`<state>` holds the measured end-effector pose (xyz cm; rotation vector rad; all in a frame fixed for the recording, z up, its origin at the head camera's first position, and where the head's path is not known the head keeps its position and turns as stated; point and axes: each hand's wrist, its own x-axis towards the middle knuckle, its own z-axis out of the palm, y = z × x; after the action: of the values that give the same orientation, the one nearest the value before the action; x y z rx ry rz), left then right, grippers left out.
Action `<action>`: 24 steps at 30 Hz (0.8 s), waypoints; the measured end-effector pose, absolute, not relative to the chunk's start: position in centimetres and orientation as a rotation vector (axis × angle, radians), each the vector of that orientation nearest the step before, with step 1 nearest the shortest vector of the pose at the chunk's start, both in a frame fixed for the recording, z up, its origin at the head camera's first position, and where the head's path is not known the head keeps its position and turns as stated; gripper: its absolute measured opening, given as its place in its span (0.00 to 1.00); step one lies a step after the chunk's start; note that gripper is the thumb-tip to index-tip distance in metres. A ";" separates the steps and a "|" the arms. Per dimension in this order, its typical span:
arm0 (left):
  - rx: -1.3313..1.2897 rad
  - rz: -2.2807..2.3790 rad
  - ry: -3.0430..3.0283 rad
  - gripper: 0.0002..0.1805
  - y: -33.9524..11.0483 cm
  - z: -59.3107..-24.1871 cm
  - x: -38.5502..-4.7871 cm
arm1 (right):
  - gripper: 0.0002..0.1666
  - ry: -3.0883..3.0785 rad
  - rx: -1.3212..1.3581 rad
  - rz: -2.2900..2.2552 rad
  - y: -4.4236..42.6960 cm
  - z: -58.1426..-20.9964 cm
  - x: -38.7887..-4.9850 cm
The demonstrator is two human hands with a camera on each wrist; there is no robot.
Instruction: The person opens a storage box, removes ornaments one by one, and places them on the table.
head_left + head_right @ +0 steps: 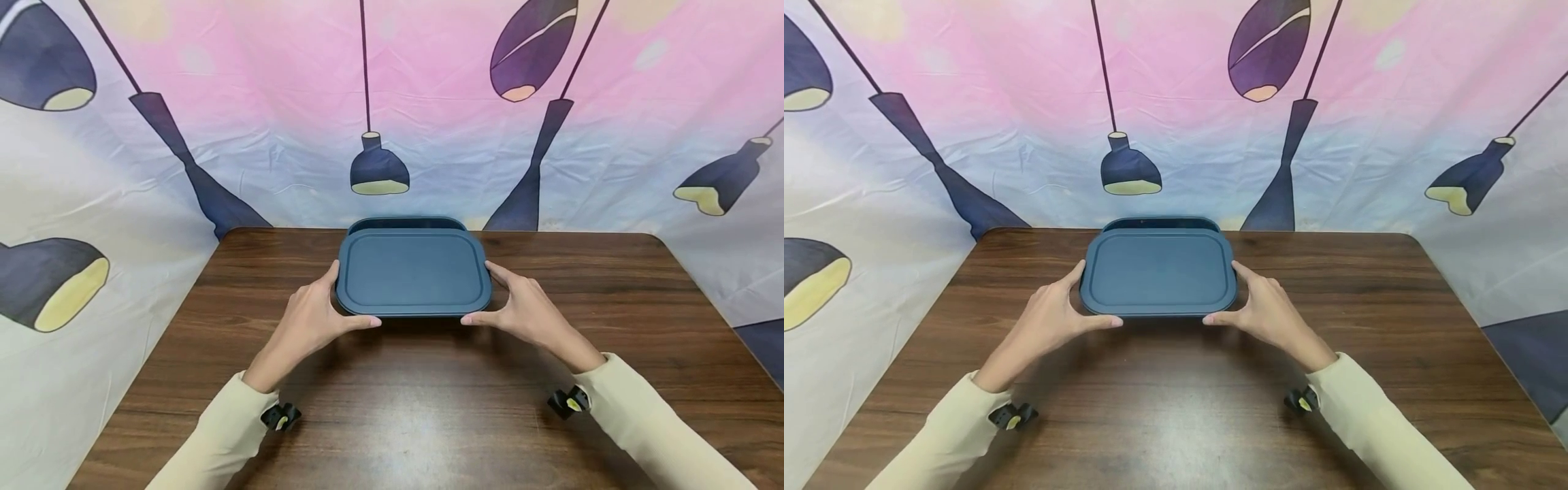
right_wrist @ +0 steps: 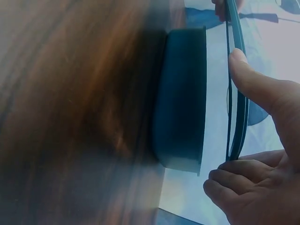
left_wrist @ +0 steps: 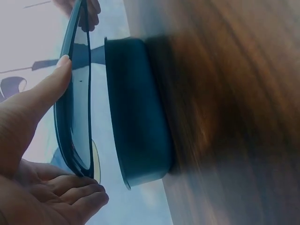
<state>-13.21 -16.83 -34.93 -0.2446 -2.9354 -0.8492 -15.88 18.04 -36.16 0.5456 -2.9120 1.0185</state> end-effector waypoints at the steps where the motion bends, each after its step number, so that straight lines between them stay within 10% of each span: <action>1: -0.248 -0.849 -2.937 0.72 -16.8 -34.9 -12.9 | 0.69 -2.915 0.544 1.011 18.1 -36.1 -15.5; 24: -0.241 -0.717 -2.991 0.69 -16.6 -34.8 -6.9 | 0.68 -2.984 0.509 0.801 18.0 -36.5 -9.6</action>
<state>-6.94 -16.63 -34.77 -0.2407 -2.9912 -0.7166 -9.56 17.95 -36.53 0.5092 -2.9841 0.8012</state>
